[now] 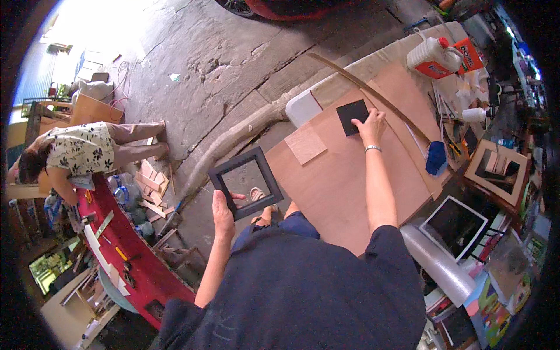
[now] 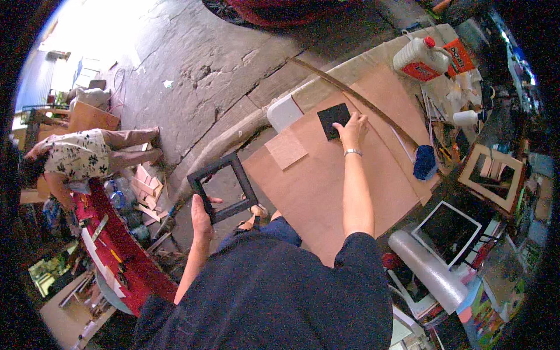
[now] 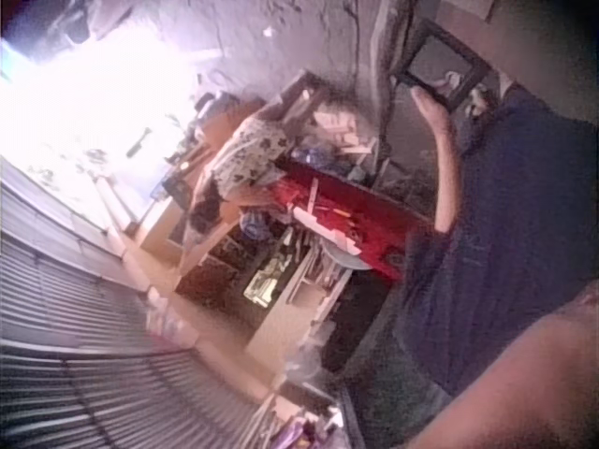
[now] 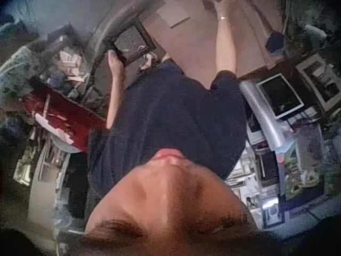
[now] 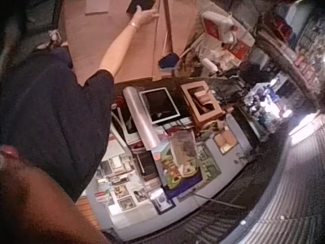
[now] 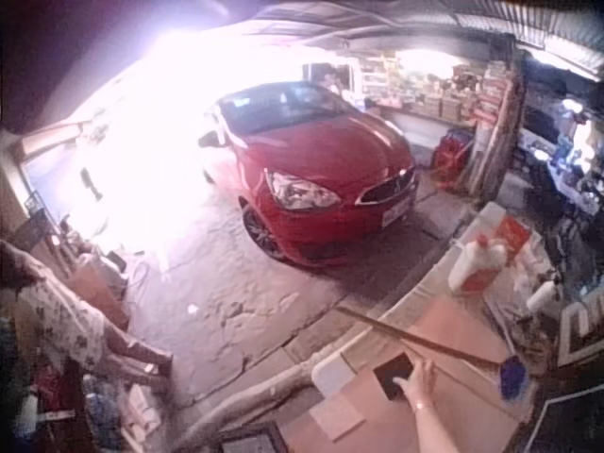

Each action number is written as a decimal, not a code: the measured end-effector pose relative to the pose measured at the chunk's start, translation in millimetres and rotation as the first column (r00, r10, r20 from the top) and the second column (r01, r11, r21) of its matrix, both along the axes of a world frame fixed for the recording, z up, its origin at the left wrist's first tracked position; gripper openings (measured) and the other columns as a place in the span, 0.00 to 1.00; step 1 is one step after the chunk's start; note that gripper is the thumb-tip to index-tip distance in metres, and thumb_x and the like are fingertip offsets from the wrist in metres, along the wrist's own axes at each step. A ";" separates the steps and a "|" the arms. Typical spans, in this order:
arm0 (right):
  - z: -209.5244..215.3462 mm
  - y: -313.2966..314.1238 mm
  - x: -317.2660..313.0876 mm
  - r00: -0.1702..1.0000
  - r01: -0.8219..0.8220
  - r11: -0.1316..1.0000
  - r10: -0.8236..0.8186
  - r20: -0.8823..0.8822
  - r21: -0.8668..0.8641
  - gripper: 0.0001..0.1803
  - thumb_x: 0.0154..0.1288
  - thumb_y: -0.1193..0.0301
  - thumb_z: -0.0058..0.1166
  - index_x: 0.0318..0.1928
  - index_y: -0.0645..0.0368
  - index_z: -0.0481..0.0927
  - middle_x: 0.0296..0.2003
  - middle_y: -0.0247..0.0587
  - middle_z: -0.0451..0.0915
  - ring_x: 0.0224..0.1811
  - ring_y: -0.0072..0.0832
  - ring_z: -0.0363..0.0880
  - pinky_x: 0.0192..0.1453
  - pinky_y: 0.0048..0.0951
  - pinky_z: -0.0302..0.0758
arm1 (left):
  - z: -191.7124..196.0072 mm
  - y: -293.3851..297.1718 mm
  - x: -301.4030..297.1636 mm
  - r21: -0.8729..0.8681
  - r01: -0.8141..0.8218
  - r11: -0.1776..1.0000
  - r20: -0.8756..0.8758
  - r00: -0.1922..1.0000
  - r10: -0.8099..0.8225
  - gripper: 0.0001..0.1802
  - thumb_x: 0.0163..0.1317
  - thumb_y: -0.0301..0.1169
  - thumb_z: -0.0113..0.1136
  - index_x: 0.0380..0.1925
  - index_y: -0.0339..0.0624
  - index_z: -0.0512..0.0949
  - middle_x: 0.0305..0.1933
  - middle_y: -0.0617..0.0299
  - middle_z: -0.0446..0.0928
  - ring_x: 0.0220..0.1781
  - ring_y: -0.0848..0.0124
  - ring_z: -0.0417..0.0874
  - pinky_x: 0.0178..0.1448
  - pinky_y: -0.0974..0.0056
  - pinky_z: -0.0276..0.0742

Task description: The person assembles a picture frame by placing a backing board into a frame, inserting a printed image, and securing the components with a staple gun. They then handle a smaller frame and a piece of paper, appearing to prepare for another assembly.

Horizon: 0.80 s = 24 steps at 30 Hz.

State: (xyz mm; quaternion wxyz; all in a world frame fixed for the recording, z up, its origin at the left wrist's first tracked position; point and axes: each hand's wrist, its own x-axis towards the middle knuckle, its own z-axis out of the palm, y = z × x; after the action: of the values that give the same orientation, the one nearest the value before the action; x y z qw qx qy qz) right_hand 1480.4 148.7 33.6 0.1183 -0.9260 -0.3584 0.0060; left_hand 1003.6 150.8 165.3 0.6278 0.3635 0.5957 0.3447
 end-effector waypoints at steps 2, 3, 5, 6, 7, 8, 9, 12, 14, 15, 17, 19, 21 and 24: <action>-10.8 -20.4 8.0 0.947 0.132 0.974 -0.068 -0.315 0.186 0.26 0.50 0.61 0.72 0.44 0.60 0.75 0.42 0.48 0.77 0.43 0.40 0.77 0.50 0.38 0.74 | 0.7 6.6 -2.7 0.008 0.008 1.000 0.015 1.000 -0.008 0.22 0.75 0.53 0.40 0.40 0.46 0.70 0.33 0.55 0.81 0.22 0.76 0.74 0.28 0.68 0.73; -15.2 -32.6 9.8 0.880 0.222 0.941 -0.080 -0.469 0.255 0.21 0.53 0.63 0.71 0.42 0.60 0.76 0.39 0.48 0.79 0.39 0.39 0.79 0.48 0.37 0.75 | 2.0 10.4 -3.2 0.011 0.018 1.000 0.019 1.000 -0.018 0.22 0.75 0.53 0.40 0.40 0.47 0.70 0.33 0.55 0.81 0.22 0.76 0.73 0.28 0.69 0.73; -0.4 -51.6 -11.1 0.761 0.361 0.803 0.040 -0.648 0.474 0.12 0.61 0.68 0.65 0.37 0.61 0.76 0.30 0.35 0.78 0.32 0.25 0.75 0.42 0.26 0.73 | 7.1 13.6 -3.9 0.013 0.030 0.999 0.052 0.998 -0.030 0.21 0.75 0.53 0.39 0.40 0.47 0.69 0.33 0.55 0.81 0.23 0.76 0.75 0.29 0.70 0.74; 33.5 -51.7 -39.9 0.681 0.414 0.754 0.115 -0.723 0.510 0.11 0.62 0.69 0.64 0.38 0.62 0.76 0.31 0.33 0.77 0.33 0.22 0.73 0.42 0.24 0.72 | 11.7 11.5 -6.1 0.025 0.021 0.999 0.061 0.998 -0.023 0.21 0.75 0.52 0.39 0.40 0.46 0.68 0.33 0.55 0.81 0.23 0.75 0.77 0.29 0.70 0.76; 70.8 -56.3 -68.2 0.600 0.479 0.697 0.183 -0.779 0.533 0.10 0.64 0.70 0.63 0.38 0.62 0.75 0.32 0.31 0.76 0.34 0.20 0.72 0.42 0.22 0.71 | 13.6 10.8 -8.0 0.037 0.028 0.999 0.077 0.997 -0.031 0.22 0.75 0.52 0.38 0.39 0.45 0.67 0.33 0.55 0.80 0.24 0.75 0.79 0.29 0.71 0.77; 98.3 -63.5 -92.5 0.526 0.519 0.659 0.256 -0.811 0.544 0.09 0.65 0.71 0.62 0.38 0.62 0.75 0.33 0.30 0.76 0.35 0.19 0.72 0.42 0.21 0.71 | 7.2 10.5 -13.0 0.050 0.047 0.998 0.076 0.996 -0.051 0.22 0.76 0.51 0.37 0.39 0.44 0.66 0.33 0.54 0.80 0.22 0.73 0.80 0.27 0.70 0.78; 120.3 -70.9 -116.2 0.446 0.565 0.619 0.328 -0.833 0.546 0.08 0.66 0.72 0.61 0.39 0.61 0.75 0.33 0.29 0.76 0.35 0.18 0.72 0.42 0.21 0.71 | 10.6 11.4 -11.9 0.044 0.074 0.996 0.109 0.991 -0.078 0.22 0.76 0.51 0.37 0.40 0.44 0.66 0.33 0.53 0.80 0.22 0.73 0.80 0.27 0.70 0.79; 181.7 -80.1 -182.6 0.368 0.565 0.617 0.406 -0.836 0.548 0.07 0.66 0.74 0.60 0.40 0.60 0.75 0.33 0.28 0.76 0.35 0.15 0.71 0.41 0.17 0.69 | 27.4 10.9 -2.3 0.019 0.146 0.989 0.195 0.970 -0.147 0.21 0.76 0.51 0.36 0.41 0.45 0.67 0.33 0.55 0.80 0.22 0.75 0.78 0.27 0.71 0.76; 211.2 -79.3 -220.7 0.359 0.556 0.633 0.402 -0.842 0.539 0.06 0.66 0.75 0.60 0.39 0.59 0.75 0.32 0.28 0.76 0.34 0.13 0.72 0.40 0.16 0.69 | 29.9 7.9 4.2 0.021 0.191 0.981 0.180 0.965 -0.192 0.21 0.76 0.51 0.36 0.43 0.46 0.68 0.33 0.58 0.81 0.23 0.78 0.75 0.28 0.73 0.73; 220.2 -79.2 -235.3 0.367 0.531 0.646 0.409 -0.836 0.549 0.06 0.66 0.75 0.60 0.39 0.59 0.75 0.32 0.28 0.76 0.33 0.13 0.72 0.39 0.16 0.69 | 31.3 6.0 5.8 0.042 0.219 0.975 0.181 0.958 -0.223 0.21 0.76 0.51 0.36 0.43 0.46 0.68 0.33 0.59 0.80 0.23 0.78 0.75 0.28 0.73 0.73; 226.5 -81.5 -257.4 0.355 0.481 0.667 0.445 -0.822 0.569 0.06 0.66 0.75 0.61 0.39 0.59 0.75 0.31 0.28 0.77 0.32 0.12 0.72 0.38 0.15 0.69 | 43.6 -1.4 10.5 0.069 0.243 0.968 0.215 0.943 -0.253 0.22 0.77 0.51 0.35 0.45 0.45 0.69 0.33 0.59 0.80 0.25 0.78 0.75 0.30 0.72 0.74; 236.2 -79.3 -274.4 0.388 0.445 0.685 0.434 -0.813 0.578 0.07 0.66 0.75 0.61 0.39 0.59 0.75 0.31 0.29 0.78 0.32 0.13 0.73 0.37 0.16 0.70 | 64.6 -4.5 9.8 0.056 0.256 0.965 0.296 0.919 -0.261 0.21 0.77 0.49 0.36 0.46 0.44 0.69 0.35 0.61 0.79 0.27 0.78 0.76 0.33 0.71 0.75; 245.7 -79.3 -287.2 0.407 0.403 0.699 0.442 -0.800 0.591 0.07 0.66 0.74 0.61 0.39 0.60 0.75 0.31 0.29 0.78 0.32 0.13 0.73 0.38 0.16 0.70 | 73.4 -7.7 6.5 0.079 0.247 0.966 0.341 0.904 -0.259 0.21 0.77 0.48 0.37 0.47 0.43 0.70 0.36 0.62 0.78 0.30 0.78 0.76 0.36 0.71 0.75; 255.2 -77.8 -302.0 0.418 0.381 0.718 0.429 -0.801 0.583 0.08 0.66 0.74 0.61 0.39 0.60 0.75 0.32 0.31 0.78 0.33 0.14 0.74 0.38 0.16 0.71 | 66.3 -11.6 -3.2 0.125 0.233 0.965 0.335 0.905 -0.262 0.21 0.77 0.47 0.39 0.49 0.40 0.71 0.40 0.65 0.76 0.39 0.79 0.76 0.45 0.71 0.75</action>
State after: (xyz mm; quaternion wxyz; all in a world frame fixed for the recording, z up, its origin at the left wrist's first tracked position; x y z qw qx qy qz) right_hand 1178.3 70.9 288.8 0.6298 -0.6447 -0.2234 0.3712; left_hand 1000.4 139.2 231.5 0.7464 0.3947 0.4096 0.3453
